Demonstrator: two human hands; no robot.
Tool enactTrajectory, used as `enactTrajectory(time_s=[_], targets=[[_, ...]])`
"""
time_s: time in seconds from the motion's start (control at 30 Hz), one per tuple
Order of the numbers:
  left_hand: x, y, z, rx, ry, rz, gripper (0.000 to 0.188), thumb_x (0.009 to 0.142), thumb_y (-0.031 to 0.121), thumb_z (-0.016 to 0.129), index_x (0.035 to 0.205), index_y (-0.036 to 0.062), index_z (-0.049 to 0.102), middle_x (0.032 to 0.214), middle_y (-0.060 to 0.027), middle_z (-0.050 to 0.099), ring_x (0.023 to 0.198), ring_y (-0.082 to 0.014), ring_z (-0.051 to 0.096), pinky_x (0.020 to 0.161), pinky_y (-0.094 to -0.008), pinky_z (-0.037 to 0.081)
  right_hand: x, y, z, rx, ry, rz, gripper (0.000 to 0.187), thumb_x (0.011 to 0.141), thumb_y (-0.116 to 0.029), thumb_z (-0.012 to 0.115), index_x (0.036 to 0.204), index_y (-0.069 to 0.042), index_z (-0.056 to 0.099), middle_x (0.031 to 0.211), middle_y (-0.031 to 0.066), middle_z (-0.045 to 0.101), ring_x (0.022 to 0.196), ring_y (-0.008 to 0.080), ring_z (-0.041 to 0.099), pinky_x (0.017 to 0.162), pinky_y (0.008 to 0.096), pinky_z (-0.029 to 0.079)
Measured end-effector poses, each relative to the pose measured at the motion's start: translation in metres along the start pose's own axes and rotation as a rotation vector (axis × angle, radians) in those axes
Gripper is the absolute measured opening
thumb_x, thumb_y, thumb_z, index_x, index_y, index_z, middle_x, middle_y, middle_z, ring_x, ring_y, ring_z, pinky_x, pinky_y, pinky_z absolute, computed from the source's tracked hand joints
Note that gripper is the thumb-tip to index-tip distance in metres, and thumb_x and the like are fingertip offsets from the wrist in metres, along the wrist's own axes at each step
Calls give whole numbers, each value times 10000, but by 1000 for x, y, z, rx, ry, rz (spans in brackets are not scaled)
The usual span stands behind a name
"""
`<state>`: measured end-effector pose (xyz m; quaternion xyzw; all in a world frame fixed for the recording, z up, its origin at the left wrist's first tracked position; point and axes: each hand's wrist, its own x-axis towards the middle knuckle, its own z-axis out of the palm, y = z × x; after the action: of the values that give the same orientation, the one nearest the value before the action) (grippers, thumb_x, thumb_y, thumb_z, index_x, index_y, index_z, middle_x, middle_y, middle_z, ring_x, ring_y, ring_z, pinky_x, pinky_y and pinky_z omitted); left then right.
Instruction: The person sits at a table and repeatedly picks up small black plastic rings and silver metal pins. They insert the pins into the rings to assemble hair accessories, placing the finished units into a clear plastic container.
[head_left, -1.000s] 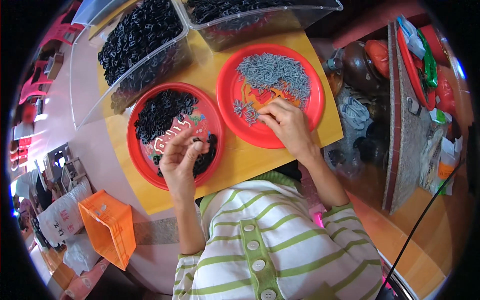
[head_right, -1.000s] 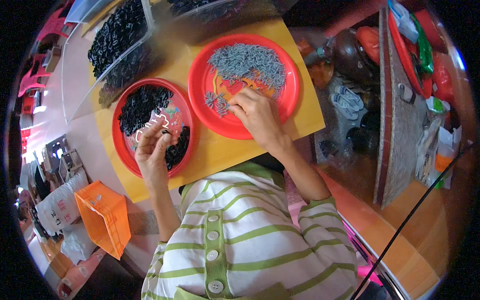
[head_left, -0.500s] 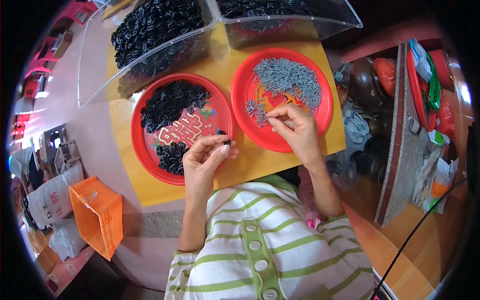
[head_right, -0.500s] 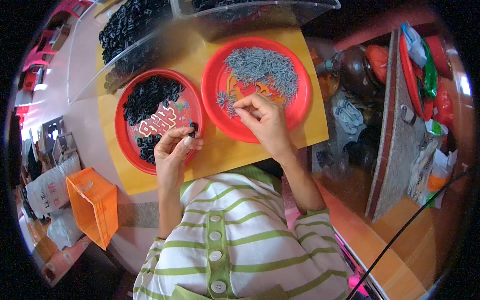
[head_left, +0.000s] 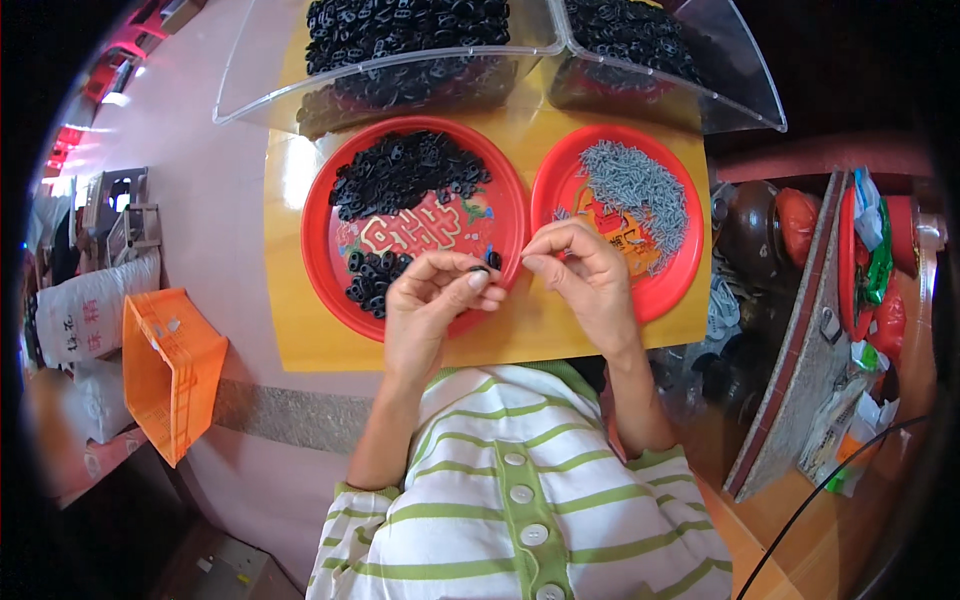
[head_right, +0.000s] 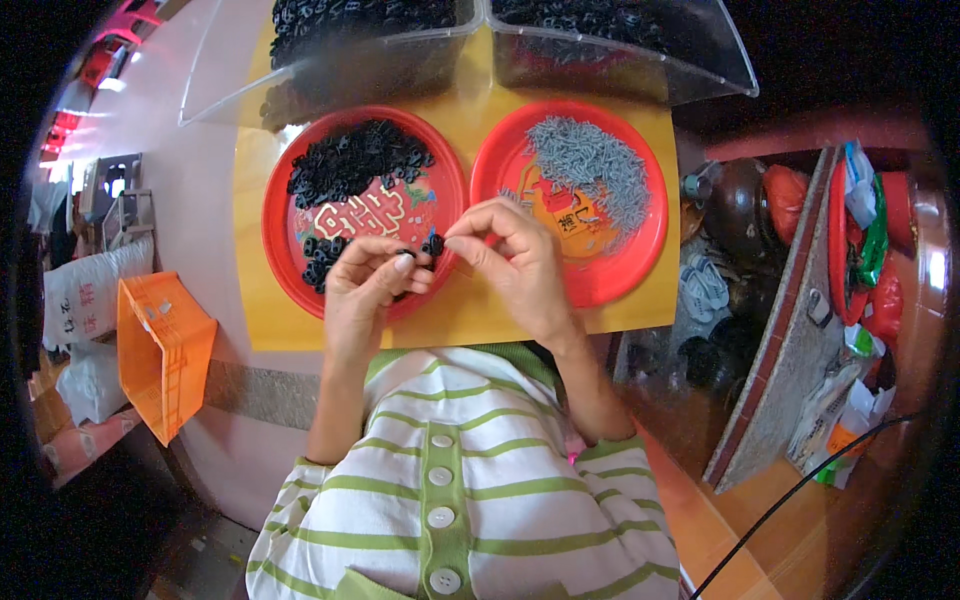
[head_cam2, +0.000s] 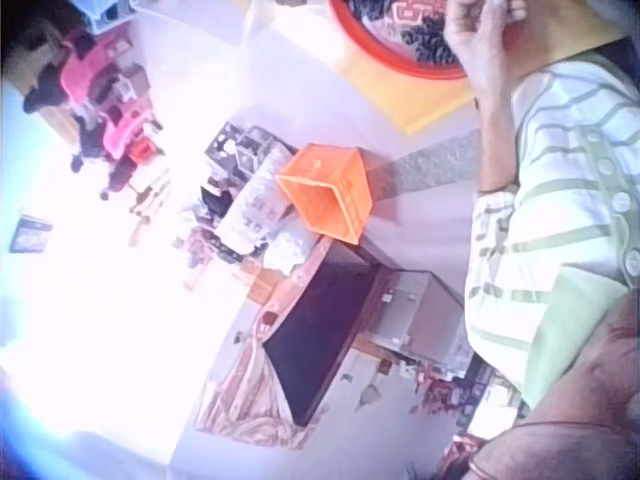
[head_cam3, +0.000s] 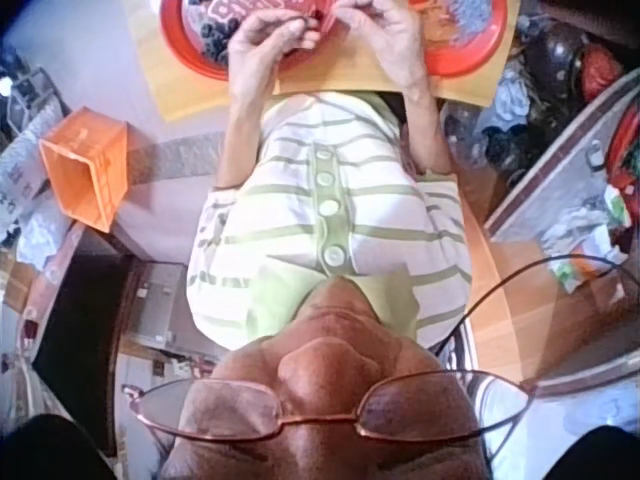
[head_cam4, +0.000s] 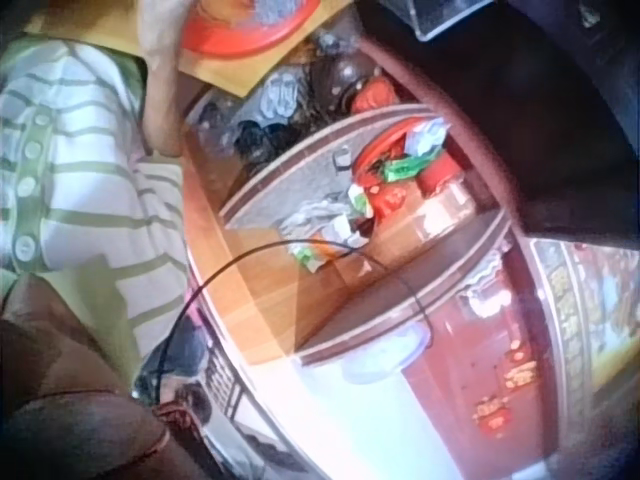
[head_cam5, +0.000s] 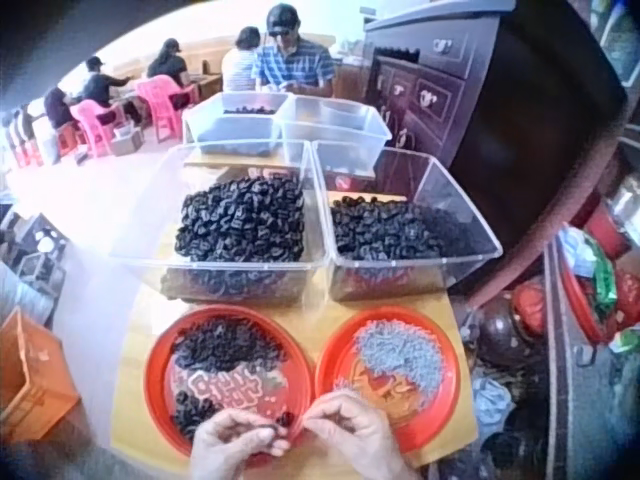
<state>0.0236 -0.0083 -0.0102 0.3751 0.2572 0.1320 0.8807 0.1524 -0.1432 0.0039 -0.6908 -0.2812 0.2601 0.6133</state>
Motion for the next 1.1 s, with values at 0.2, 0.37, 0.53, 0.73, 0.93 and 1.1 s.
enactTrajectory(time_s=[0.2, 0.37, 0.53, 0.73, 0.93, 1.1], targets=[[-10, 2, -15, 136, 83, 124, 106, 842, -11, 609, 941, -34, 579, 869, -134, 656, 756, -167, 652, 695, -270, 549, -9, -2, -22, -501, 110, -71, 125, 755, -51, 694, 862, -45, 629, 825, 52, 582, 667, 129, 549, 587, 254, 456], [-14, -6, -16, 270, 25, 125, 97, 841, -28, 593, 933, -24, 562, 883, -144, 653, 748, -170, 648, 683, -273, 543, -42, 11, -24, -835, 47, -89, 263, 701, -109, 724, 927, -67, 596, 901, 70, 573, 801, 231, 574, 668, 332, 480], [-13, -10, -19, 279, 3, 98, 114, 840, -46, 592, 952, -50, 569, 906, -122, 646, 796, -159, 646, 729, -267, 546, -50, 21, -23, -930, 97, -99, 301, 662, -82, 711, 933, -81, 579, 912, 69, 579, 862, 262, 579, 726, 362, 481], [-13, -10, -27, 293, -4, 92, 114, 842, -55, 583, 954, -48, 570, 906, -130, 645, 798, -170, 650, 727, -280, 552, -60, 26, -44, -932, 195, -49, 271, 642, -58, 703, 892, -82, 599, 902, 67, 596, 840, 263, 585, 719, 364, 482], [-16, -10, -27, 311, 20, 88, 104, 837, -47, 589, 939, -44, 570, 894, -137, 646, 774, -175, 652, 712, -287, 555, -64, 25, -68, -972, 250, -67, 256, 657, -56, 706, 897, -78, 620, 886, 80, 601, 859, 266, 573, 735, 363, 469], [-18, -9, -28, 326, 10, 114, 88, 839, -30, 589, 924, -33, 565, 883, -137, 645, 741, -175, 648, 688, -282, 544, -64, 21, -75, -989, 291, -107, 243, 656, -63, 726, 883, -72, 638, 878, 77, 605, 842, 261, 569, 734, 358, 466]])
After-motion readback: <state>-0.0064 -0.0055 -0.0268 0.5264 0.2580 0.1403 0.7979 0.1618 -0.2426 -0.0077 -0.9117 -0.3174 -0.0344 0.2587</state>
